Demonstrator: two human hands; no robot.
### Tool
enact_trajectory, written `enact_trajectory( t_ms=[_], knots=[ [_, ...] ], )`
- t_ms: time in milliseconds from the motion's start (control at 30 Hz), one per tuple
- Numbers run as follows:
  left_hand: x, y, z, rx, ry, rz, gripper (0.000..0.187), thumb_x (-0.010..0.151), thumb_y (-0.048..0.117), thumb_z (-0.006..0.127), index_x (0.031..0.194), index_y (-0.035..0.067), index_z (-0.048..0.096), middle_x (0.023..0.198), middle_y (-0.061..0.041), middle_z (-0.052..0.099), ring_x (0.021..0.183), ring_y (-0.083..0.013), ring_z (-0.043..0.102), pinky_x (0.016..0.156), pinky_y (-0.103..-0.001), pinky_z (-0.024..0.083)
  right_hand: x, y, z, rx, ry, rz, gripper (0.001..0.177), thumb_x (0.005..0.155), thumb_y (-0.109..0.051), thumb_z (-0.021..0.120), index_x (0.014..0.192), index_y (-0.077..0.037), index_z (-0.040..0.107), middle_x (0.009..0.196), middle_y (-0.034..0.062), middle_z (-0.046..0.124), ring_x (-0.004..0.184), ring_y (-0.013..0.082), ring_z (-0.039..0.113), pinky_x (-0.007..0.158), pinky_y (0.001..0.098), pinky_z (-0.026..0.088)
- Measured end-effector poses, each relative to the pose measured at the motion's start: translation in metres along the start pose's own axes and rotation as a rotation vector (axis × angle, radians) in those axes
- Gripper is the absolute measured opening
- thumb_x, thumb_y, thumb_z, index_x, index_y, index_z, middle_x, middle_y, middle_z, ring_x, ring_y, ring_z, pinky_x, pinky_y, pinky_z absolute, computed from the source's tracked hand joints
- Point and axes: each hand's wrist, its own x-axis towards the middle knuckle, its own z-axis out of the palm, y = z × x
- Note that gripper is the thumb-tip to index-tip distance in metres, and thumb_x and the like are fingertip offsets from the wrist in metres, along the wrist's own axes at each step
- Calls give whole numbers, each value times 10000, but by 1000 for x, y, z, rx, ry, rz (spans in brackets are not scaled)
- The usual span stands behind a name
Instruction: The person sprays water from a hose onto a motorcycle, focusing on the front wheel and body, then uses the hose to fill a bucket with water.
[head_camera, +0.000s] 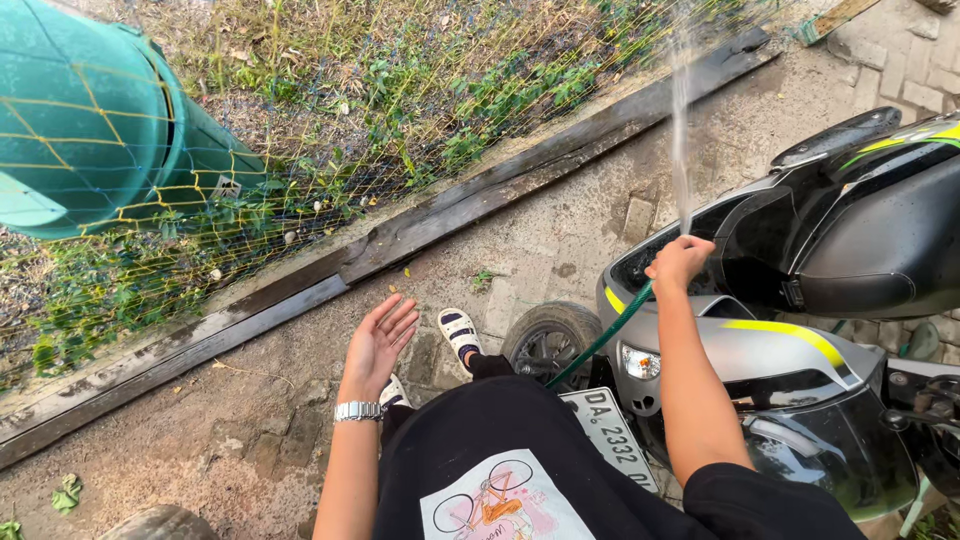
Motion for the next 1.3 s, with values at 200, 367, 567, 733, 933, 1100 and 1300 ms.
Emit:
enact_trajectory(
  t_ms=[200, 367, 567, 733, 933, 1100, 1300],
  knots=[
    [0, -8, -22, -58, 1, 18, 480, 1081, 264, 302, 1442, 22, 505, 1395, -160, 626, 1270, -266, 605, 1103, -393, 467, -6, 24, 26, -160, -17, 41, 78, 1029, -101, 385, 1101, -119, 359, 737, 46, 466, 496, 128, 425, 394, 331, 335],
    [-10, -10, -35, -51, 24, 35, 497, 1076, 277, 273, 1446, 33, 499, 1410, -163, 621, 1286, -269, 592, 1113, -405, 458, -16, 36, 45, -237, -77, 81, 67, 1050, -137, 377, 1112, -109, 372, 699, 67, 473, 488, 129, 421, 402, 331, 306],
    [-21, -16, -52, -114, 35, 55, 522, 1083, 316, 255, 1446, 22, 488, 1423, -172, 603, 1299, -282, 583, 1122, -412, 443, -27, 54, 68, -258, -171, 99, 137, 1005, -79, 399, 1126, -135, 367, 655, 71, 470, 450, 142, 422, 377, 330, 311],
    [-32, -20, -66, -161, 44, 87, 513, 1080, 297, 277, 1449, 8, 487, 1421, -191, 601, 1300, -292, 584, 1127, -416, 448, -34, 77, 86, -323, -243, 94, 112, 1018, -83, 388, 1119, -115, 354, 643, 88, 454, 442, 144, 397, 369, 350, 295],
    [-44, -24, -83, -194, 80, 115, 498, 1068, 254, 278, 1447, 0, 478, 1419, -200, 599, 1300, -300, 585, 1131, -425, 451, -62, 90, 109, -359, -313, 95, 124, 990, -81, 422, 1086, -128, 356, 622, 98, 472, 423, 166, 418, 342, 366, 310],
    [-56, -27, -100, -202, 110, 130, 508, 1065, 279, 274, 1445, 10, 479, 1416, -180, 611, 1291, -283, 590, 1117, -415, 454, -84, 100, 127, -436, -438, 59, 47, 1010, -71, 403, 1052, -49, 399, 611, 78, 415, 434, 152, 366, 360, 352, 281],
    [-67, -35, -122, -267, 139, 134, 501, 1069, 290, 319, 1448, 12, 494, 1405, -179, 616, 1276, -280, 599, 1104, -404, 459, -132, 97, 147, -485, -498, 141, 114, 991, -90, 386, 1029, -154, 300, 583, 45, 379, 423, 115, 315, 369, 330, 250]
  ],
)
